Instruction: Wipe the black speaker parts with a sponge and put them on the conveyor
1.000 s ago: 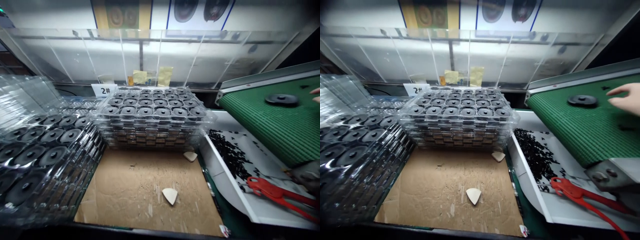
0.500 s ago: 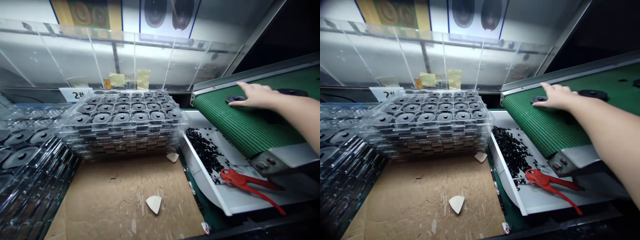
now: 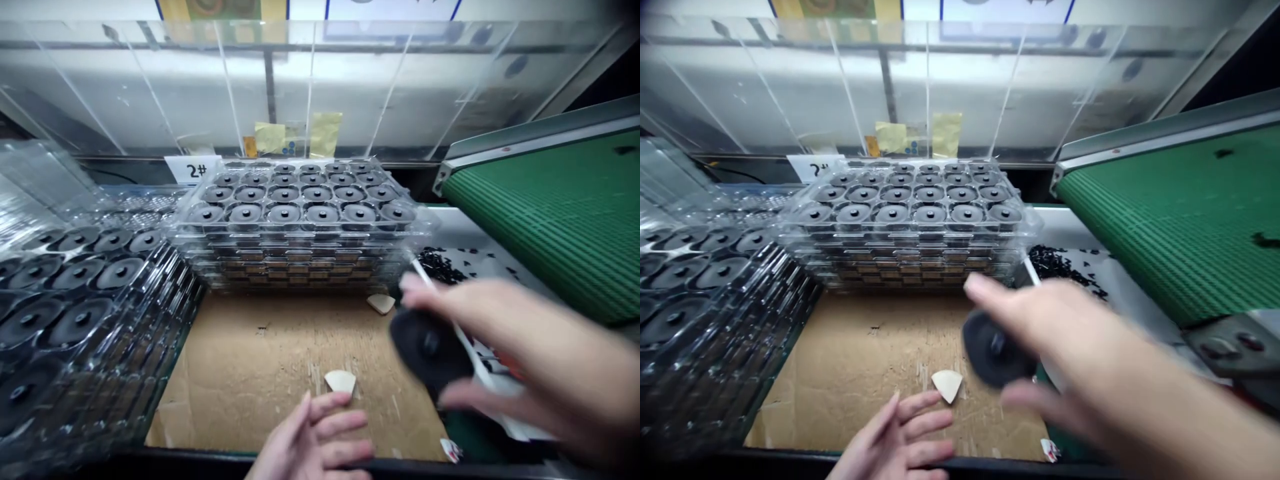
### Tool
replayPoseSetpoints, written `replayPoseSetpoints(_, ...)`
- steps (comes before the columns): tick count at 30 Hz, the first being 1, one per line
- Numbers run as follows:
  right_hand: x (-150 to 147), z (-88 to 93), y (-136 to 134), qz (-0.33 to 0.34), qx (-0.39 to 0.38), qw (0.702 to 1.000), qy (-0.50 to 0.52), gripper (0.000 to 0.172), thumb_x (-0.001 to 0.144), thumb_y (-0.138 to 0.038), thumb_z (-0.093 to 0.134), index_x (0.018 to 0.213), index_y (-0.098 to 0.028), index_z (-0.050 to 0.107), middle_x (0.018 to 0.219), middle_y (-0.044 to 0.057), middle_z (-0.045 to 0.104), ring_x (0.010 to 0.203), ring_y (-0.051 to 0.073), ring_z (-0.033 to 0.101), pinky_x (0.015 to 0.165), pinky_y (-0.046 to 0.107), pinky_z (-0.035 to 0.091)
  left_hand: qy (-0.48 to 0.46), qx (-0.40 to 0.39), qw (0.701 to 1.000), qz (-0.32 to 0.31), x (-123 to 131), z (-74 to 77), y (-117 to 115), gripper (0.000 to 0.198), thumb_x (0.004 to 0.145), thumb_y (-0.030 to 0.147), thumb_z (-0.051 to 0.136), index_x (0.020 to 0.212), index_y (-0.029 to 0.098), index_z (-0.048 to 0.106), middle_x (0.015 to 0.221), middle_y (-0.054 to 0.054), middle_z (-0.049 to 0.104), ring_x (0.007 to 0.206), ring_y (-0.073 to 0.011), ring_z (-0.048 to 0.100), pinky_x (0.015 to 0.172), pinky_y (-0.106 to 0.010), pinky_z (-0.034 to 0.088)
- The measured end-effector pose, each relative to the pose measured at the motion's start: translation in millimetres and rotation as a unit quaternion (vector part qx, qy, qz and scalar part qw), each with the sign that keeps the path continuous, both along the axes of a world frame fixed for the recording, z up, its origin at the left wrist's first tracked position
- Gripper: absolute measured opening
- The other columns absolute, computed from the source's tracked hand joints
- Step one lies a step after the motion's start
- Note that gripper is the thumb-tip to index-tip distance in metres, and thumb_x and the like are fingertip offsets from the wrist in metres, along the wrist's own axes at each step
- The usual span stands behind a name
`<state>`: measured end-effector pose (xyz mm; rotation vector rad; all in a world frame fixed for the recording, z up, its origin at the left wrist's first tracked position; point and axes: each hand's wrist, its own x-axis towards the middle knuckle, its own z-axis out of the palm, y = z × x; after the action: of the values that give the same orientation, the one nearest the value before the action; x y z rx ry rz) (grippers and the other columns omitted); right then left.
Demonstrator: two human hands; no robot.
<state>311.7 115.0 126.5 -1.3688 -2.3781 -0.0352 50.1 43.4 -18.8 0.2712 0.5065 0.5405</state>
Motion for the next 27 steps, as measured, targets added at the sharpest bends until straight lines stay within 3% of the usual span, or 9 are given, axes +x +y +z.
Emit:
replayPoseSetpoints(2, -38, -40.4, -37, 0.191, -0.038, 0.981, -0.016, 0.083, 0.078, -0.054, 0.059, 0.145, -0.027, 0.018, 0.115, 0.001, 0.065, 0.097, 0.023, 0.064, 0.082, 0.035, 0.056, -0.121, -0.024, 0.992, 0.012, 18, 2.4, 7, 0.051, 0.083, 0.055, 0.043, 0.118, 0.020, 0.057, 0.121, -0.009, 0.062, 0.106, -0.0246, 0.059, 0.094, -0.041, 0.039)
replayPoseSetpoints(3, -51, -60.3, -51, 0.204, -0.064, 0.977, -0.011, 0.086, 0.080, -0.053, 0.057, 0.146, -0.024, 0.009, 0.120, 0.003, 0.062, 0.104, 0.024, 0.061, 0.088, 0.036, 0.053, -0.149, -0.041, 0.987, 0.034, 24, 4.0, 8, 0.051, 0.085, 0.053, 0.039, 0.117, 0.018, 0.058, 0.119, -0.010, 0.063, 0.107, -0.0240, 0.058, 0.095, -0.040, 0.038)
replayPoseSetpoints(7, -79, -127.0, -85, 0.094, -0.105, 0.986, 0.090, 0.087, 0.080, -0.067, 0.040, 0.146, -0.019, 0.010, 0.141, 0.013, 0.038, 0.124, 0.033, 0.042, 0.100, 0.046, 0.040, -0.147, -0.135, 0.976, 0.085, 26, 3.4, 3, 0.049, 0.087, 0.051, 0.035, 0.111, 0.017, 0.062, 0.112, -0.009, 0.067, 0.101, -0.0213, 0.062, 0.084, -0.031, 0.044)
replayPoseSetpoints(10, -97, -155.2, -102, -0.034, -0.164, 0.975, 0.145, 0.098, 0.073, -0.065, 0.054, 0.146, -0.021, 0.006, 0.147, 0.017, 0.024, 0.130, 0.039, 0.030, 0.098, 0.054, 0.038, -0.129, -0.162, 0.966, 0.156, 17, -4.6, -2, 0.045, 0.088, 0.046, 0.036, 0.108, 0.016, 0.063, 0.118, -0.010, 0.065, 0.104, -0.0221, 0.061, 0.083, -0.030, 0.045)
replayPoseSetpoints(12, -109, -162.7, -109, -0.065, -0.178, 0.968, 0.161, 0.099, 0.071, -0.054, 0.065, 0.146, -0.025, 0.007, 0.147, 0.016, 0.019, 0.130, 0.042, 0.028, 0.096, 0.057, 0.039, -0.117, -0.168, 0.961, 0.186, 13, -8.1, -4, 0.044, 0.088, 0.046, 0.036, 0.107, 0.017, 0.063, 0.119, -0.010, 0.064, 0.104, -0.0224, 0.062, 0.088, -0.032, 0.044)
replayPoseSetpoints(16, -115, -158.2, -104, -0.036, -0.139, 0.975, 0.168, 0.076, 0.074, -0.040, 0.065, 0.139, -0.027, 0.028, 0.145, 0.014, 0.023, 0.129, 0.040, 0.030, 0.096, 0.057, 0.038, -0.089, -0.104, 0.972, 0.192, 7, -4.5, -7, 0.045, 0.085, 0.050, 0.043, 0.113, 0.019, 0.061, 0.119, -0.009, 0.064, 0.101, -0.0218, 0.062, 0.093, -0.033, 0.040)
replayPoseSetpoints(22, -98, -144.9, -92, 0.092, -0.224, 0.959, 0.146, 0.078, 0.069, -0.052, 0.067, 0.137, -0.029, 0.036, 0.142, 0.012, 0.034, 0.128, 0.035, 0.036, 0.096, 0.050, 0.043, -0.026, 0.020, 0.999, -0.011, -21, -3.0, -9, 0.063, 0.070, 0.058, 0.059, 0.109, 0.009, 0.061, 0.094, -0.017, 0.072, 0.090, -0.0255, 0.066, 0.080, -0.033, 0.046)
replayPoseSetpoints(25, -96, -154.8, -94, 0.092, -0.248, 0.953, 0.149, 0.084, 0.070, -0.051, 0.067, 0.141, -0.031, 0.026, 0.139, 0.013, 0.040, 0.125, 0.035, 0.039, 0.093, 0.050, 0.045, -0.023, -0.015, 0.999, 0.039, -31, -10.5, -12, 0.057, 0.069, 0.052, 0.064, 0.110, 0.012, 0.061, 0.098, -0.015, 0.072, 0.090, -0.0236, 0.067, 0.079, -0.033, 0.048)
replayPoseSetpoints(27, -92, -168.4, -94, 0.011, -0.248, 0.953, 0.173, 0.066, 0.081, -0.048, 0.055, 0.140, -0.031, 0.029, 0.132, 0.012, 0.045, 0.114, 0.029, 0.052, 0.087, 0.043, 0.050, -0.029, -0.079, 0.989, 0.118, -35, -14.8, -14, 0.050, 0.072, 0.047, 0.064, 0.111, 0.015, 0.062, 0.110, -0.013, 0.068, 0.096, -0.0234, 0.065, 0.083, -0.032, 0.048)
